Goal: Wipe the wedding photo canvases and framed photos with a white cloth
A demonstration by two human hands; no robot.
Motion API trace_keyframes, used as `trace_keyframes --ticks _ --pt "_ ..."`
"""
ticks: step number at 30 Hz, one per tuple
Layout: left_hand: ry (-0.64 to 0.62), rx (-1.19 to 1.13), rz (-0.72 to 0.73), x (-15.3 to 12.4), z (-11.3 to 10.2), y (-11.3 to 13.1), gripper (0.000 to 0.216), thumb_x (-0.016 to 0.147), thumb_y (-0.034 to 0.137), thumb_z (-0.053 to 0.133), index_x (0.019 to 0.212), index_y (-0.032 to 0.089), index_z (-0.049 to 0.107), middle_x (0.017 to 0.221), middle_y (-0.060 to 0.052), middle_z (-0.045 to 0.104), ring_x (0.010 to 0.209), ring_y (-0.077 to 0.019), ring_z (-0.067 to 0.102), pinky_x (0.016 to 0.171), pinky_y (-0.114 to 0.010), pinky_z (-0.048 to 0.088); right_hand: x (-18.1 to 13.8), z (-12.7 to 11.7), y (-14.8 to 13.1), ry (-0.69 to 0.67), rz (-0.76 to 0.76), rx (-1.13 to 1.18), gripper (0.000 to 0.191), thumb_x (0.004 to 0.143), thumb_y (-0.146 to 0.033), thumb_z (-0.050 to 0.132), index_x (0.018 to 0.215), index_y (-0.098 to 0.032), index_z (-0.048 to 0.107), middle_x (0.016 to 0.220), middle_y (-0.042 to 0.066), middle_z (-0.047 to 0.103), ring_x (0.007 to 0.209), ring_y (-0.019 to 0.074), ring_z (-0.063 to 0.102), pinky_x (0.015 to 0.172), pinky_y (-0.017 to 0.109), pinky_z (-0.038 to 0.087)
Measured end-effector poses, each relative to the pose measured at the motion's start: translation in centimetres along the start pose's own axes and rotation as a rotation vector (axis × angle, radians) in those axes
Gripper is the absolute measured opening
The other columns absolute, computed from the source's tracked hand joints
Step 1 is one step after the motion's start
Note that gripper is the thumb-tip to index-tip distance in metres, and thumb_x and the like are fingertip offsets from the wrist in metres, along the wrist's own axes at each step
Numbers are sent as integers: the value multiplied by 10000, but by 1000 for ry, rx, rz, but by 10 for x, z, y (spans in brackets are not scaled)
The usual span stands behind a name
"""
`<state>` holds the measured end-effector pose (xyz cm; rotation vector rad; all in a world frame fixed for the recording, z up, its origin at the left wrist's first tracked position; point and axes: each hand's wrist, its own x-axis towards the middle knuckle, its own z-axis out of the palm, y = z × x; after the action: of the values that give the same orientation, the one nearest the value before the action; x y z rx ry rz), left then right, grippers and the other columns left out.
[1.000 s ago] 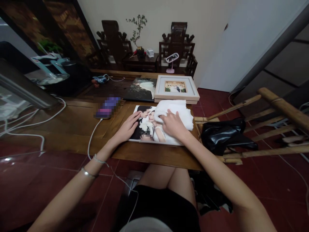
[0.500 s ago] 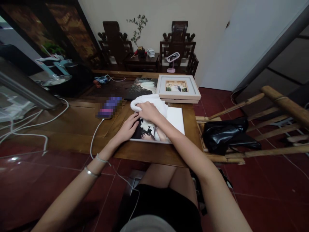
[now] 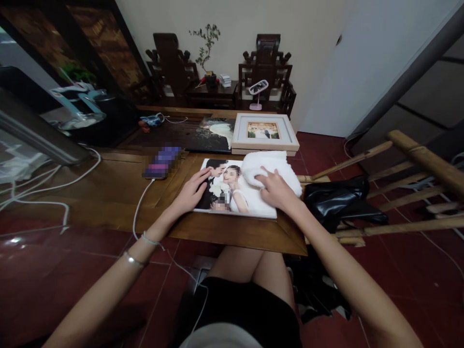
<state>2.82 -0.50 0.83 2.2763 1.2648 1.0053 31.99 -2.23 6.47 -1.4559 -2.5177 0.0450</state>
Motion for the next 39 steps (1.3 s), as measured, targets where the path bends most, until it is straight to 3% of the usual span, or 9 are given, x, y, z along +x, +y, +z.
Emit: trace_keyframes --ticks 5,10,15,18,21,24,29,33,39 --pt "-3 14 -4 0 1 -2 437 924 236 357 1331 146 486 1438 -132 431 1355 -231 362 1130 -468 273 -62 -3 -48 -85 -96 12 494 617 -12 447 1047 -129 660 1406 175 457 1378 332 270 1085 611 214" --pt "5 3 4 -1 2 -3 433 922 233 364 1335 189 487 1440 -100 435 1353 -230 365 1128 -486 273 -95 -14 -77 -183 -223 119 471 562 -7 444 928 -175 690 1418 119 457 1386 318 256 1098 634 172" --pt "3 5 0 0 1 -3 432 923 239 364 1330 167 490 1440 -117 432 1351 -230 368 1126 -479 277 -66 -18 -48 -135 -166 161 504 581 -22 430 994 -172 676 1347 141 530 1319 290 397 1089 555 265" --pt "-3 4 -4 0 0 -1 431 928 242 363 1332 163 488 1439 -123 432 1352 -231 366 1125 -480 280 -31 -18 -21 -111 -90 118 492 621 -28 403 1012 -162 670 1121 122 672 1161 300 552 1037 521 334" --pt "-5 -2 1 -1 -1 0 429 928 239 362 1335 185 485 1440 -112 434 1350 -231 369 1122 -492 280 3 -16 -6 -87 -9 61 466 675 -50 392 1050 -128 658 915 110 714 934 291 639 1005 484 351" --pt "-5 -5 -1 -1 0 1 431 926 243 362 1334 183 487 1441 -110 432 1352 -228 367 1125 -482 279 29 -11 -9 -41 38 31 471 707 -56 390 1099 -135 639 1000 119 697 973 286 614 1004 468 337" --pt "3 -11 -3 0 0 -2 434 921 247 368 1335 189 487 1435 -103 441 1348 -229 372 1127 -485 273 56 1 -47 -80 12 -29 449 771 -89 416 1175 -142 605 1155 186 623 1177 335 498 984 557 319" --pt "2 -18 14 0 1 -3 430 924 250 370 1333 198 491 1431 -101 448 1351 -230 369 1127 -484 274 44 10 -79 -119 -111 -30 473 763 -61 435 1203 -124 595 1286 199 551 1333 351 327 1021 615 246" --pt "5 7 4 0 2 -4 432 921 235 364 1329 166 489 1431 -118 444 1353 -226 367 1128 -475 275 -36 -4 -89 -211 -291 94 470 648 -37 470 1056 -165 665 1425 120 450 1389 329 240 1079 641 176"
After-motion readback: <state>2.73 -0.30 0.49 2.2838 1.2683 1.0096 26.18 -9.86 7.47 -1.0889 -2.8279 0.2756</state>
